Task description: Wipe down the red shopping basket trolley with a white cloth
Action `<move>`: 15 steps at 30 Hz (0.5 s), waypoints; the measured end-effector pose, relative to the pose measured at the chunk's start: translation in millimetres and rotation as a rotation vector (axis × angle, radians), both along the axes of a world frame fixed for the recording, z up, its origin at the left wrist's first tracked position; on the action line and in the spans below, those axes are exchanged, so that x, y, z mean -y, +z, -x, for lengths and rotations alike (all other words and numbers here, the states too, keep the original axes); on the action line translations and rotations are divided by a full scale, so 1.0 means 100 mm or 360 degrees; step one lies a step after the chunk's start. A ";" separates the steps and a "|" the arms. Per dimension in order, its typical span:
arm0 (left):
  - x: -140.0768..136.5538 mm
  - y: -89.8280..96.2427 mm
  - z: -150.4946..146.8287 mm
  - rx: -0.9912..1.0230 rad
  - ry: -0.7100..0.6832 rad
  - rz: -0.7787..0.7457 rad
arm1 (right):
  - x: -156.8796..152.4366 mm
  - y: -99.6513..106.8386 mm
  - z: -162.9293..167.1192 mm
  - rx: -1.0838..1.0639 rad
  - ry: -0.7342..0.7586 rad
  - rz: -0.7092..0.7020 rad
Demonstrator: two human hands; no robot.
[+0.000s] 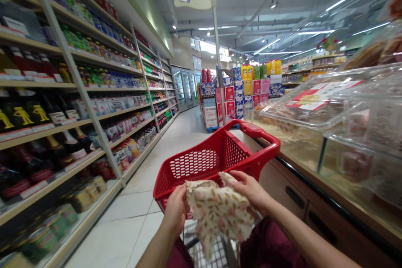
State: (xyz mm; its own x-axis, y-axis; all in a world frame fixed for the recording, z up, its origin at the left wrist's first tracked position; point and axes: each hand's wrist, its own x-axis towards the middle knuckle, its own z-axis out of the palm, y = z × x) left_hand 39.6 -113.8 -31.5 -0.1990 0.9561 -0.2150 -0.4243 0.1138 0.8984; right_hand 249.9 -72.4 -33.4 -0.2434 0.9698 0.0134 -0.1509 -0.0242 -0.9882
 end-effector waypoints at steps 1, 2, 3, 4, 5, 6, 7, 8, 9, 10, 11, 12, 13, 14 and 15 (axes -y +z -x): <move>-0.01 -0.09 0.02 -0.0076 0.0015 0.0049 | 0.01 -0.04 -0.04 0.0095 -0.0008 0.0000; -0.03 -0.18 0.04 -0.0162 0.0008 0.0093 | 0.02 -0.07 -0.07 0.0171 0.0008 0.0008; -0.05 -0.27 0.05 -0.0248 -0.0014 0.0122 | 0.04 -0.11 -0.10 0.0237 0.0061 0.0015; -0.08 -0.35 0.07 -0.0325 -0.0035 0.0130 | 0.06 -0.14 -0.12 0.0303 0.0150 0.0014; -0.10 -0.41 0.08 -0.0389 -0.0052 0.0128 | 0.09 -0.16 -0.15 0.0378 0.0262 -0.0003; -0.11 -0.44 0.09 -0.0437 -0.0071 0.0128 | 0.12 -0.17 -0.17 0.0474 0.0377 -0.0041; -0.12 -0.46 0.09 -0.0467 -0.0099 0.0134 | 0.15 -0.17 -0.19 0.0588 0.0483 -0.0109; -0.12 -0.45 0.09 -0.0480 -0.0143 0.0152 | 0.18 -0.16 -0.21 0.0708 0.0574 -0.0199; -0.10 -0.42 0.07 -0.0493 -0.0211 0.0171 | 0.22 -0.13 -0.23 0.0810 0.0643 -0.0294; -0.06 -0.39 0.05 -0.0516 -0.0308 0.0183 | 0.24 -0.10 -0.25 0.0875 0.0695 -0.0384; -0.01 -0.34 0.03 -0.0539 -0.0427 0.0189 | 0.27 -0.06 -0.26 0.0897 0.0725 -0.0453; 0.04 -0.29 0.00 -0.0558 -0.0565 0.0186 | 0.28 -0.02 -0.28 0.0877 0.0723 -0.0489; 0.10 -0.24 -0.03 -0.0576 -0.0722 0.0176 | 0.28 0.03 -0.29 0.0825 0.0685 -0.0492; 0.15 -0.19 -0.06 -0.0614 -0.0887 0.0160 | 0.27 0.06 -0.29 0.0763 0.0616 -0.0473; 0.19 -0.14 -0.08 -0.0685 -0.1032 0.0132 | 0.24 0.09 -0.30 0.0708 0.0532 -0.0431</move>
